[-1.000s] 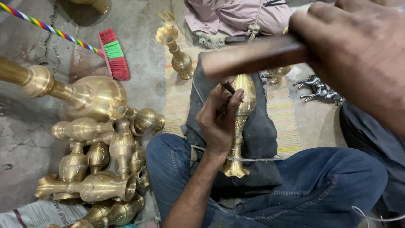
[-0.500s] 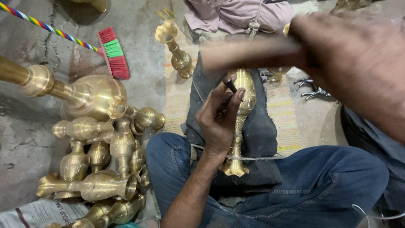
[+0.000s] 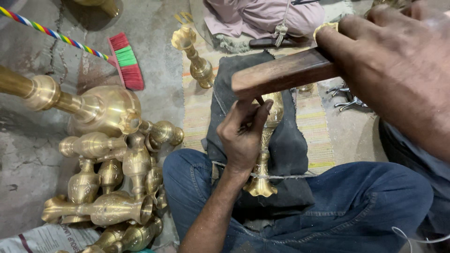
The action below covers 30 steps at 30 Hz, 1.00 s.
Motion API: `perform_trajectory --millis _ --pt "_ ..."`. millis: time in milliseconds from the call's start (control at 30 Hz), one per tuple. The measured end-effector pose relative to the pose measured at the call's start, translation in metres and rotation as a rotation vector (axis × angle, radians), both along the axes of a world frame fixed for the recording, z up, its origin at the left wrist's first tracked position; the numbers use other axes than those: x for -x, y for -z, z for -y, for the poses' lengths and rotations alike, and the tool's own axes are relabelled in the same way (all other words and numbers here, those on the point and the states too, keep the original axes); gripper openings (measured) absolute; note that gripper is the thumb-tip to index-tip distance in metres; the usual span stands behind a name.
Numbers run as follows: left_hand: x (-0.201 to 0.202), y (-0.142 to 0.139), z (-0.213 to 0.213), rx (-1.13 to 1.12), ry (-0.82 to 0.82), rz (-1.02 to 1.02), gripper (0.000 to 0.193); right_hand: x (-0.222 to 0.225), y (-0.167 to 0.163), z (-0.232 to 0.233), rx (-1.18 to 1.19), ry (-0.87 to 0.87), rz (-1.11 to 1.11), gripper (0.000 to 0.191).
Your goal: The person sits cross-legged on the floor holding a chisel against a brass vase resting on a cloth pad, and repeatedly strikes the chisel with a wooden mallet to carve decorative patterns into the metal, repositioning the chisel around the vase surface as they work.
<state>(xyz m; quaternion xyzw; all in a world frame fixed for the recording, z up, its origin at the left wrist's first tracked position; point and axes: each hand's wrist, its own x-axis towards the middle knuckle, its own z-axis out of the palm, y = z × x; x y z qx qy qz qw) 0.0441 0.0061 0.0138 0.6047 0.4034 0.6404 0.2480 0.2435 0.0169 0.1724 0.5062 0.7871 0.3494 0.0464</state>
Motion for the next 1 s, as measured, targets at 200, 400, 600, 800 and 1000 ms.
perform_trajectory --millis 200,400,600,800,1000 --pt "0.002 -0.002 0.0 -0.002 0.005 -0.038 0.021 0.001 -0.001 0.003 -0.026 -0.018 -0.002 0.027" --pt "0.004 -0.007 0.004 0.021 0.048 -0.016 0.03 -0.001 -0.002 0.007 0.021 -0.043 -0.131 0.033" --pt "0.004 -0.006 0.0 -0.004 0.044 -0.037 0.023 0.002 -0.001 0.006 0.056 0.054 -0.068 0.03" --pt "0.004 -0.006 0.002 0.009 0.0 -0.099 0.032 0.005 -0.004 0.013 -0.003 0.033 0.034 0.03" --pt "0.004 -0.006 0.0 -0.013 0.011 -0.065 0.028 0.003 -0.003 0.011 0.103 0.055 -0.075 0.027"
